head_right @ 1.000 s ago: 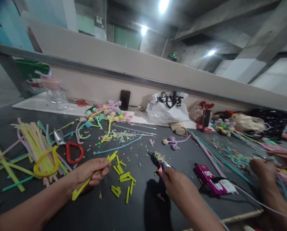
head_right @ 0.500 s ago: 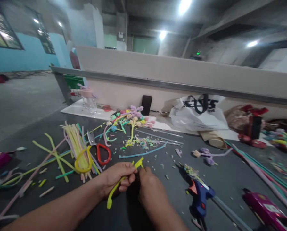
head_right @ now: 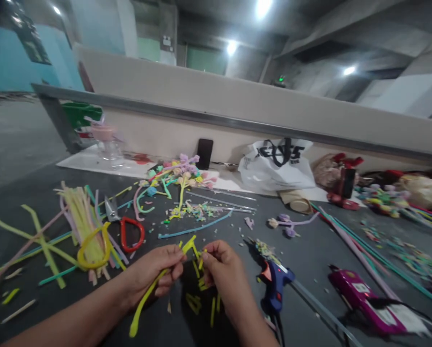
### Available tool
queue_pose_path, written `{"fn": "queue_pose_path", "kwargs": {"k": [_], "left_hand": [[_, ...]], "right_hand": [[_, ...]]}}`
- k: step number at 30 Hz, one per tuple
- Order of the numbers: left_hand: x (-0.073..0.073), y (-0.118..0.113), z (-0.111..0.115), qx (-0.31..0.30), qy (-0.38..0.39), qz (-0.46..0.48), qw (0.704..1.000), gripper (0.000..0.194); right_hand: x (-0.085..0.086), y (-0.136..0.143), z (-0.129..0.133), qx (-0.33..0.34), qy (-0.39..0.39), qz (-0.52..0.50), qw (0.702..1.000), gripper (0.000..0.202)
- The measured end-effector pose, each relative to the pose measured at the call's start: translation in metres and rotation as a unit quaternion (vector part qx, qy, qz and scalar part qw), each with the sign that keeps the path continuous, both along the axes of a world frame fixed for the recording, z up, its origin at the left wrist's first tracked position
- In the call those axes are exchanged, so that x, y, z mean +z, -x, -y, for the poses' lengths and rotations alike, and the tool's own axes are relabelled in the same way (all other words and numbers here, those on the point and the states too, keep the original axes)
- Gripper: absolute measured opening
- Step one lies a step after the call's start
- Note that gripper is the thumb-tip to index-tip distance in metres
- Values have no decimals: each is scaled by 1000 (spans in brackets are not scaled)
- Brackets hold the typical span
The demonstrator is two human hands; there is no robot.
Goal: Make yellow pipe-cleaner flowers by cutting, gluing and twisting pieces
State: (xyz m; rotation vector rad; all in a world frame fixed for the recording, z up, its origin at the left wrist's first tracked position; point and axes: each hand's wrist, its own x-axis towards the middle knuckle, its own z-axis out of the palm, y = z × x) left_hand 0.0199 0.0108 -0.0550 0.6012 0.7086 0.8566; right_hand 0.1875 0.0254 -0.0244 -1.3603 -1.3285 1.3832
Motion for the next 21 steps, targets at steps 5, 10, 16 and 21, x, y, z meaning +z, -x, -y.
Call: {"fn": "queue_pose_path", "kwargs": {"k": [5, 10, 16, 21], "left_hand": [[8, -6, 7, 7, -13, -38, 999, 20], [14, -9, 12, -6, -12, -62, 998, 18], [11, -9, 11, -10, -20, -64, 998, 16], [12, -9, 10, -12, -17, -68, 998, 14]], "right_hand": [[-1, 2, 4, -31, -16, -112, 993, 18], [-10, 8, 7, -71, -17, -160, 984, 16], [-14, 10, 8, -80, -28, -122, 989, 17], [-15, 11, 7, -88, -16, -115, 989, 19]]}}
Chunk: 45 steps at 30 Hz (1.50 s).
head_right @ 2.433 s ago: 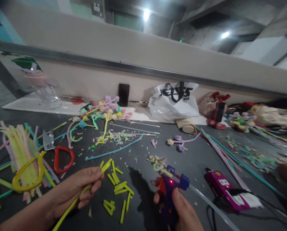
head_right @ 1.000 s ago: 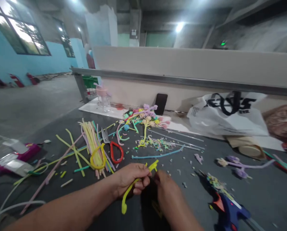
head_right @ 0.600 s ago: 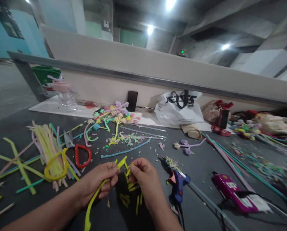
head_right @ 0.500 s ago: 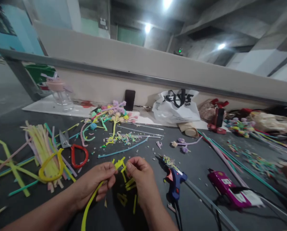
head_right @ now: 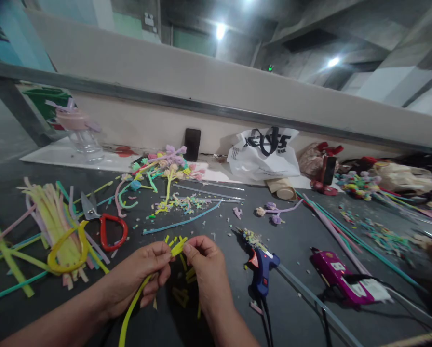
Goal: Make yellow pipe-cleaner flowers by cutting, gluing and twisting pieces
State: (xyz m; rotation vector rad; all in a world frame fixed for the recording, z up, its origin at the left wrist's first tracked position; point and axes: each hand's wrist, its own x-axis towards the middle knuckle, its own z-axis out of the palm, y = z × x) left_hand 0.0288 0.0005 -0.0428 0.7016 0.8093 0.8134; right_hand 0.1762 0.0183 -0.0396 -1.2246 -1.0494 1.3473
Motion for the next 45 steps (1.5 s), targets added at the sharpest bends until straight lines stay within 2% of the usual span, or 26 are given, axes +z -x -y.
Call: {"fn": "queue_pose_path", "kwargs": {"k": [9, 17, 25, 34, 40, 45], "left_hand": [[0, 0, -2, -2, 3, -3, 1000, 16], [-1, 0, -2, -14, 6, -5, 1000, 13], [-1, 2, -3, -25, 12, -15, 999, 13], [-1, 2, -3, -32, 14, -27, 999, 14], [-1, 1, -4, -41, 7, -30, 999, 15], [-2, 2, -3, -46, 5, -31, 998, 12]], "right_hand": [[-2, 0, 0, 5, 28, -4, 1000, 21], [-3, 0, -1, -10, -22, -2, 1000, 13], [-5, 1, -2, -7, 11, -4, 1000, 16], [-7, 0, -3, -11, -5, 30, 999, 22], [-11, -1, -3, -2, -17, 27, 999, 19], [-8, -1, -4, 6, -20, 3, 1000, 15]]}}
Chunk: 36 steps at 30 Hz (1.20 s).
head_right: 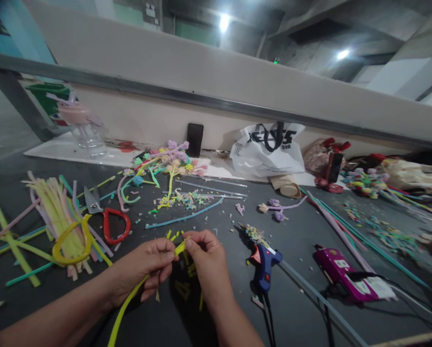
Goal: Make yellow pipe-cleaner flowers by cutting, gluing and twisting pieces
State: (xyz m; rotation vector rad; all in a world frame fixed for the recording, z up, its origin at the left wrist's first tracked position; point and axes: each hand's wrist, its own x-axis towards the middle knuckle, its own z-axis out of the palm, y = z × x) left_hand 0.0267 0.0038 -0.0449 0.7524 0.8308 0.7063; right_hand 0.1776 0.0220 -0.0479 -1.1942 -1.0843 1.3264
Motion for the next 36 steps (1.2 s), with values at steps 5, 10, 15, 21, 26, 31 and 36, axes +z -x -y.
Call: {"fn": "queue_pose_path", "kwargs": {"k": [5, 10, 15, 21, 26, 31, 36], "left_hand": [[0, 0, 0, 1, 1, 4, 1000, 11], [1, 0, 0, -2, 1, 7, 1000, 12], [0, 0, -1, -1, 0, 8, 1000, 12], [-3, 0, -1, -1, 0, 20, 1000, 13], [-2, 1, 0, -4, -8, 7, 1000, 14], [-1, 1, 0, -4, -13, 6, 1000, 15], [-1, 0, 0, -3, -15, 0, 1000, 16]], "right_hand": [[2, -1, 0, 12, -17, 3, 1000, 11], [1, -1, -1, 12, -17, 9, 1000, 11], [2, 0, -1, 9, -19, 25, 999, 10], [2, -1, -1, 8, -23, 31, 999, 10], [3, 0, -2, 6, -19, 28, 999, 10], [4, 0, 0, 8, -18, 23, 1000, 10], [2, -2, 0, 18, -23, 17, 999, 10]]}}
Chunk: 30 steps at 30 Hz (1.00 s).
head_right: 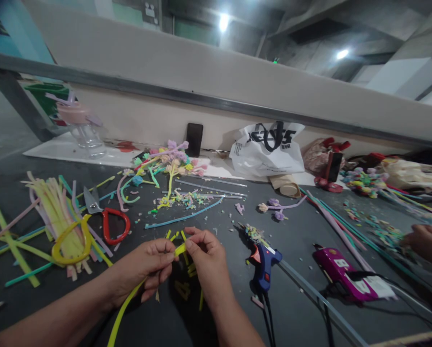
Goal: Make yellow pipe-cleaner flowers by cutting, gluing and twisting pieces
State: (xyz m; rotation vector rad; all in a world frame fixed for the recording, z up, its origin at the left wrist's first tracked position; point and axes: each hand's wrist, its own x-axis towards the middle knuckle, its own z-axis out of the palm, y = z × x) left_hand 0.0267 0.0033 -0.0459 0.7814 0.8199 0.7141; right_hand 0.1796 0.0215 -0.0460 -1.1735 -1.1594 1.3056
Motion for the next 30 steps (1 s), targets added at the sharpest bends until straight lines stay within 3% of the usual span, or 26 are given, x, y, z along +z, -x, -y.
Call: {"fn": "queue_pose_path", "kwargs": {"k": [7, 11, 14, 18, 20, 24, 28, 30], "left_hand": [[3, -3, 1, 4, -12, -16, 1000, 21], [1, -6, 2, 74, -66, -115, 988, 19], [3, -4, 6, 121, -156, -222, 955, 17], [10, -2, 19, 139, -313, -309, 887, 16], [11, -4, 27, 185, -328, -320, 869, 13], [3, -6, 42, 230, -300, -293, 878, 12], [-13, 7, 47, 209, -342, -272, 875, 25], [-18, 14, 47, 166, -346, -282, 879, 26]], "right_hand": [[6, 1, 4, 4, -19, -3, 1000, 18], [5, -2, 5, -32, 2, -16, 999, 38], [4, -4, 3, -60, 2, -29, 998, 38], [6, -4, 2, -60, -7, -38, 997, 31], [7, -4, 2, -64, -16, -25, 998, 30], [3, -4, 1, -81, -21, -31, 996, 29], [-4, -5, -3, -91, -15, -58, 994, 25], [-5, -5, -4, -93, -15, -56, 994, 25]]}}
